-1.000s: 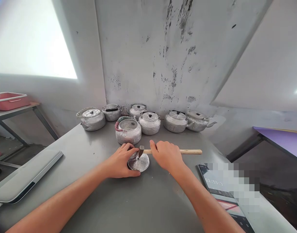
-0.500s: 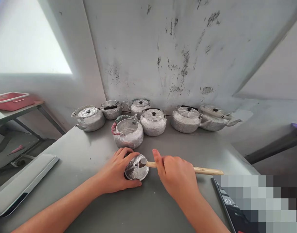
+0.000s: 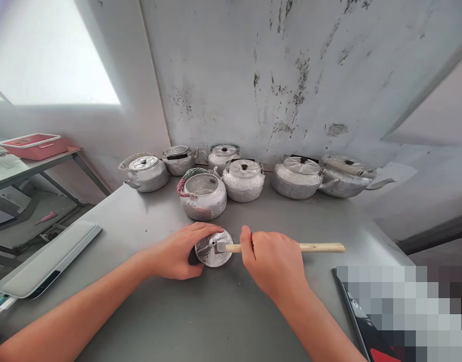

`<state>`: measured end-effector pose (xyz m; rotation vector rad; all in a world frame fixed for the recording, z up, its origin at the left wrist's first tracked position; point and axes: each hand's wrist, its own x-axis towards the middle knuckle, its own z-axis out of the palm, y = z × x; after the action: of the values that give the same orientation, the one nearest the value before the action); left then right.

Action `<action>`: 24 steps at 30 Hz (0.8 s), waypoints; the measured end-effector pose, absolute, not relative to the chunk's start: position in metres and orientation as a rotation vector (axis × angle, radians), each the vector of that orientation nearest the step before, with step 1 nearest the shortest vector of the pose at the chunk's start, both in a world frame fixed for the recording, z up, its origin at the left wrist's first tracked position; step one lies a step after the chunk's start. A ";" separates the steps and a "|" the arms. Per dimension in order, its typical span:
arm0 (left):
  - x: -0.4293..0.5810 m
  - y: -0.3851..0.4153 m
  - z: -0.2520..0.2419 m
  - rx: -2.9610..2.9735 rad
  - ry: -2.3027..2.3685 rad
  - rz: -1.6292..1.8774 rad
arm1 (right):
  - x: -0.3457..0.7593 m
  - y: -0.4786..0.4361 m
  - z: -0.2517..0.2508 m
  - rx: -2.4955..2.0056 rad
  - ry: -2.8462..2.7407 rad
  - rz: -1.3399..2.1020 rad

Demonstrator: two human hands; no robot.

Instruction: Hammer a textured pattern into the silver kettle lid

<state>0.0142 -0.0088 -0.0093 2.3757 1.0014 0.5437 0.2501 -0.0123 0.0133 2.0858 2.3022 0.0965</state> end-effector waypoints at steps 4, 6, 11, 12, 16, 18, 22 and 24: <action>0.016 -0.012 -0.009 2.397 0.999 0.570 | 0.248 -0.011 0.013 2.007 2.302 0.035; 0.016 -0.011 -0.011 2.390 0.997 0.576 | 0.246 -0.010 0.012 1.963 2.313 0.010; 0.013 -0.005 -0.021 2.339 0.996 0.579 | 0.246 -0.008 0.013 1.942 2.284 0.001; 0.012 -0.004 -0.023 2.333 0.989 0.581 | 0.247 -0.007 0.013 1.948 2.274 -0.001; 0.011 -0.001 -0.024 2.318 0.971 0.586 | 0.250 -0.005 0.015 1.962 2.254 -0.025; 0.011 -0.001 -0.024 2.308 0.971 0.588 | 0.249 -0.006 0.014 1.962 2.251 -0.030; 0.011 -0.001 -0.024 2.284 0.986 0.587 | 0.245 -0.009 0.014 1.935 2.268 -0.041; 0.010 0.000 -0.025 2.282 0.983 0.591 | 0.242 -0.011 0.013 1.923 2.271 -0.040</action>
<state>0.0105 -0.0002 -0.0247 2.2816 0.9826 0.5907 0.2422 -0.0105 0.0133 1.9229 2.2706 -0.0396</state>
